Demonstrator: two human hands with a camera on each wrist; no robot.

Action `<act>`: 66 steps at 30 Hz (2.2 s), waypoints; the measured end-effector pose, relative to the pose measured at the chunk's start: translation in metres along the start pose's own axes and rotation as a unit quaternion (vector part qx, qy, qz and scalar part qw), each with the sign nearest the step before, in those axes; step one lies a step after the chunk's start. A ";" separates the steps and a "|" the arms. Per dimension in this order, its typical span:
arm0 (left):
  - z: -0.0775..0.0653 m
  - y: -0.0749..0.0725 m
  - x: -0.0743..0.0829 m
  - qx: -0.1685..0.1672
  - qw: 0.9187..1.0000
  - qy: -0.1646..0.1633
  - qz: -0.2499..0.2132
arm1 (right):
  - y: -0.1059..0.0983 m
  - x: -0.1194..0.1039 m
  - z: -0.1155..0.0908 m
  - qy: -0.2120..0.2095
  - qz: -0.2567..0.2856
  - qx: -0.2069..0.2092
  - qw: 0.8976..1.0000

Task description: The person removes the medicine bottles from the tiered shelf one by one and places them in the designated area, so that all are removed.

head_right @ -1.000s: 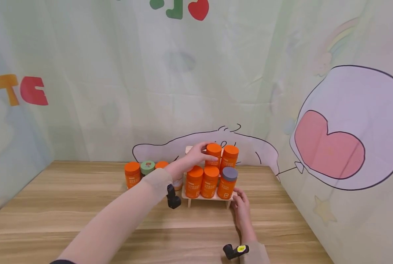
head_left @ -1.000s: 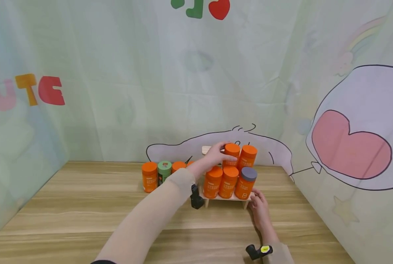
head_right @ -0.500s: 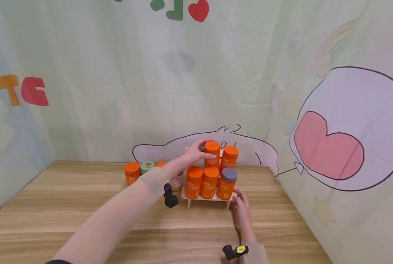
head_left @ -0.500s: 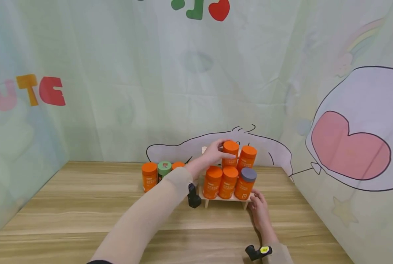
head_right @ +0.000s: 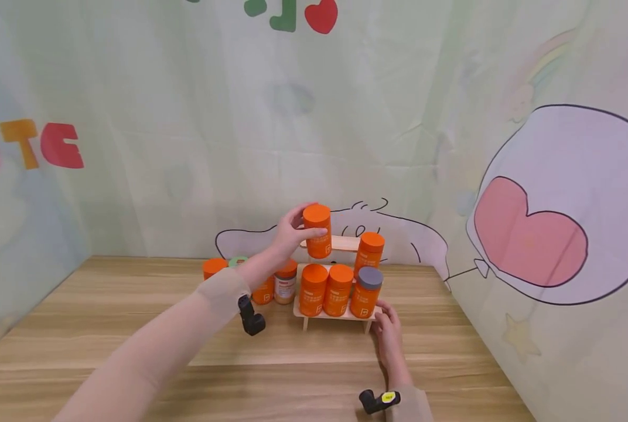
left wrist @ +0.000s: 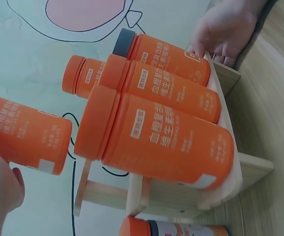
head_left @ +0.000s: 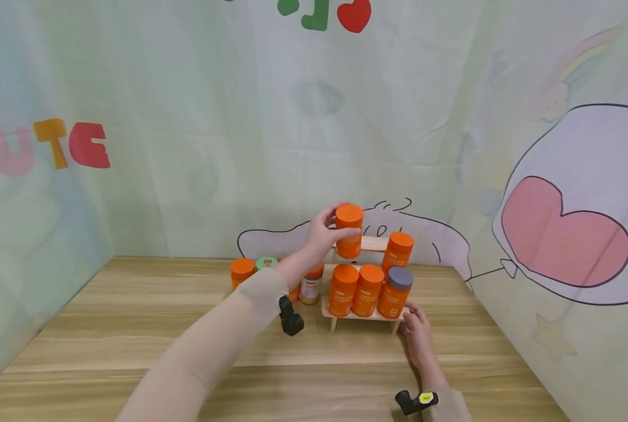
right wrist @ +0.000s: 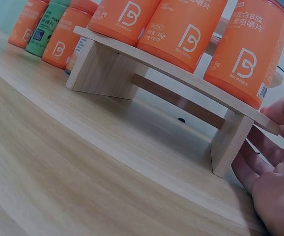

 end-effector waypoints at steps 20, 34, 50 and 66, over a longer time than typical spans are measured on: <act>-0.047 -0.042 -0.035 0.001 1.000 -0.023 0.008 | -0.004 -0.001 0.000 -0.008 0.008 -0.001 1.000; -0.084 -0.041 -0.079 -0.003 0.998 -0.043 0.054 | 0.000 0.001 0.000 -0.005 0.004 -0.005 1.000; -0.103 -0.031 -0.115 0.021 0.992 -0.082 0.095 | 0.000 -0.001 0.000 -0.002 -0.008 -0.007 1.000; -0.109 -0.025 -0.129 0.050 0.991 -0.096 0.079 | 0.003 -0.001 -0.002 -0.003 -0.010 -0.022 1.000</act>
Point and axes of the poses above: each hand's wrist, its own z-axis towards the middle knuckle, its own y-axis out of the palm, x = y × z, the point moved 10 cm from there along z, towards the middle knuckle, and after that the axes turned 13 degrees about z, right-handed, at the moved point
